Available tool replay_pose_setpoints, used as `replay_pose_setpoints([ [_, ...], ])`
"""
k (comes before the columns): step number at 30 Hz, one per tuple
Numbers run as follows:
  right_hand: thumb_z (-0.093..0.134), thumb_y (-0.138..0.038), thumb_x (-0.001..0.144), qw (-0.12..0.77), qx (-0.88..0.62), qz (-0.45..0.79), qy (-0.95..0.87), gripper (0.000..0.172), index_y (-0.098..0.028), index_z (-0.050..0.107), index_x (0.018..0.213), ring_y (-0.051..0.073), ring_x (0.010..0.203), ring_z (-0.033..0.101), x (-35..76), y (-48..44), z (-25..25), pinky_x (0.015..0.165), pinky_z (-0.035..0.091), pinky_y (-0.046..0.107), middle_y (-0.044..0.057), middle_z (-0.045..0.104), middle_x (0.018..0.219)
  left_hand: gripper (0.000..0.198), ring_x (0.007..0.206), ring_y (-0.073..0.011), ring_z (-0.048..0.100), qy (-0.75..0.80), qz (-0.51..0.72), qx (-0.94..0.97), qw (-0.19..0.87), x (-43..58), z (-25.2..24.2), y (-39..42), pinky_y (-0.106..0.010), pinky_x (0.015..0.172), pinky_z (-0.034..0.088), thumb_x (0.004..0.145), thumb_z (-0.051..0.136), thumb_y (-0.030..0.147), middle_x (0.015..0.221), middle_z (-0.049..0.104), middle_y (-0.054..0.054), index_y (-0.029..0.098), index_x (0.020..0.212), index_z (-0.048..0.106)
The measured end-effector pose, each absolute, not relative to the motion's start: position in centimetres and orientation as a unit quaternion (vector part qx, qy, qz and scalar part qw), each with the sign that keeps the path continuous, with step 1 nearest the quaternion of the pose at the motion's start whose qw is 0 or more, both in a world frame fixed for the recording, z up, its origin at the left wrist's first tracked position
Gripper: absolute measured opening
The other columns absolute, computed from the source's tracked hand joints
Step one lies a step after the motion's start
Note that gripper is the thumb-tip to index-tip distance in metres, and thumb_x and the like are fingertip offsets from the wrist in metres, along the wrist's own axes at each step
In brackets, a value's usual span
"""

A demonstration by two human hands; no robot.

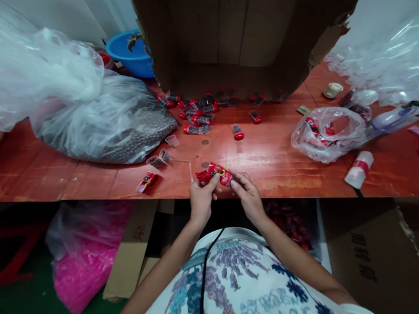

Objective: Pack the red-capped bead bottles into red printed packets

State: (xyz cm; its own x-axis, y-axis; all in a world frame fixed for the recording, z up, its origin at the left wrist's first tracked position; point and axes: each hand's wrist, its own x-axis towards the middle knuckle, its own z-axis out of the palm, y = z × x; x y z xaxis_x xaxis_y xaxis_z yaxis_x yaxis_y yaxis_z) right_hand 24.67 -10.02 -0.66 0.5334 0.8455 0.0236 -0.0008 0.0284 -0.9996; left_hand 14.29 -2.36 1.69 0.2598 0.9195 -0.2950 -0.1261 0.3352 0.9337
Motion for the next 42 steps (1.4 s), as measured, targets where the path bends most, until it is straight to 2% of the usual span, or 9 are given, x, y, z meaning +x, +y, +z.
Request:
replay_pose_setpoints([
  [8, 0.051, -0.031, 0.089, 0.617, -0.611, 0.317, -0.382, 0.033, -0.028, 0.059, 0.12, 0.019, 0.106, 0.054, 24.6, -10.0, -0.5, 0.094, 0.043, 0.034, 0.005, 0.056, 0.109, 0.028, 0.045, -0.0081, 0.051, 0.452, 0.395, 0.409, 0.687, 14.1, 1.9, -3.0, -0.018, 0.036, 0.032, 0.063, 0.077, 0.034, 0.056, 0.059, 0.002, 0.013, 0.073, 0.062],
  [15, 0.059, -0.032, 0.084, 0.66, -0.601, 0.329, -0.309, 0.039, -0.024, 0.053, 0.121, 0.018, 0.095, 0.059, 23.7, -10.1, -1.0, 0.088, 0.048, 0.034, 0.005, 0.061, 0.104, 0.032, 0.044, -0.0067, 0.049, 0.447, 0.367, 0.436, 0.69, 13.6, 2.0, -2.9, -0.016, 0.035, 0.031, 0.059, 0.08, 0.03, 0.06, 0.059, 0.003, 0.014, 0.078, 0.06],
  [18, 0.058, -0.031, 0.084, 0.685, -0.6, 0.302, -0.283, 0.033, -0.023, 0.053, 0.116, 0.016, 0.091, 0.059, 22.8, -10.1, -1.2, 0.085, 0.049, 0.032, 0.004, 0.06, 0.101, 0.031, 0.042, -0.0056, 0.045, 0.451, 0.384, 0.434, 0.679, 13.9, 1.6, -3.6, -0.016, 0.035, 0.032, 0.06, 0.079, 0.031, 0.057, 0.057, 0.005, 0.014, 0.076, 0.059],
  [23, 0.056, -0.029, 0.086, 0.682, -0.622, 0.229, -0.308, 0.028, -0.022, 0.056, 0.113, 0.017, 0.096, 0.058, 22.2, -10.0, -0.8, 0.088, 0.048, 0.032, 0.005, 0.055, 0.103, 0.029, 0.039, -0.0051, 0.042, 0.454, 0.422, 0.4, 0.675, 14.3, 1.2, -4.4, -0.016, 0.035, 0.032, 0.061, 0.078, 0.032, 0.05, 0.052, 0.006, 0.014, 0.072, 0.058],
  [31, 0.06, -0.027, 0.083, 0.689, -0.587, 0.285, -0.315, 0.037, -0.024, 0.054, 0.12, 0.016, 0.097, 0.06, 22.5, -10.0, -0.6, 0.089, 0.05, 0.032, 0.005, 0.058, 0.105, 0.024, 0.043, -0.0046, 0.042, 0.41, 0.438, 0.367, 0.711, 14.1, 1.6, -3.9, -0.017, 0.037, 0.033, 0.056, 0.081, 0.023, 0.056, 0.056, 0.004, 0.013, 0.067, 0.062],
  [34, 0.061, -0.026, 0.083, 0.701, -0.584, 0.277, -0.302, 0.035, -0.024, 0.055, 0.117, 0.016, 0.096, 0.061, 22.2, -9.9, -1.1, 0.088, 0.051, 0.032, 0.005, 0.059, 0.103, 0.025, 0.044, -0.0048, 0.044, 0.42, 0.444, 0.374, 0.698, 14.3, 1.6, -4.2, -0.017, 0.038, 0.034, 0.057, 0.08, 0.025, 0.061, 0.06, 0.002, 0.013, 0.072, 0.065],
  [37, 0.06, -0.028, 0.084, 0.689, -0.6, 0.27, -0.306, 0.032, -0.024, 0.056, 0.115, 0.017, 0.096, 0.061, 22.4, -10.0, -1.2, 0.088, 0.051, 0.033, 0.005, 0.06, 0.105, 0.022, 0.042, -0.0041, 0.042, 0.434, 0.453, 0.388, 0.676, 14.4, 1.3, -4.4, -0.017, 0.038, 0.033, 0.059, 0.08, 0.025, 0.056, 0.057, 0.004, 0.013, 0.067, 0.063],
  [40, 0.061, -0.031, 0.083, 0.655, -0.605, 0.318, -0.323, 0.033, -0.024, 0.058, 0.115, 0.016, 0.088, 0.062, 23.2, -10.2, -0.6, 0.08, 0.054, 0.031, 0.005, 0.062, 0.106, 0.023, 0.04, -0.0043, 0.04, 0.431, 0.467, 0.39, 0.666, 14.3, 1.2, -4.2, -0.018, 0.038, 0.033, 0.061, 0.078, 0.026, 0.05, 0.051, 0.006, 0.014, 0.062, 0.059],
  [42, 0.06, -0.033, 0.084, 0.633, -0.598, 0.366, -0.328, 0.03, -0.023, 0.06, 0.113, 0.013, 0.073, 0.062, 23.8, -10.3, -0.1, 0.067, 0.054, 0.027, 0.003, 0.065, 0.096, 0.024, 0.041, -0.0049, 0.041, 0.428, 0.476, 0.381, 0.667, 14.2, 1.2, -3.9, -0.018, 0.038, 0.034, 0.061, 0.078, 0.026, 0.051, 0.05, 0.006, 0.014, 0.061, 0.057],
])
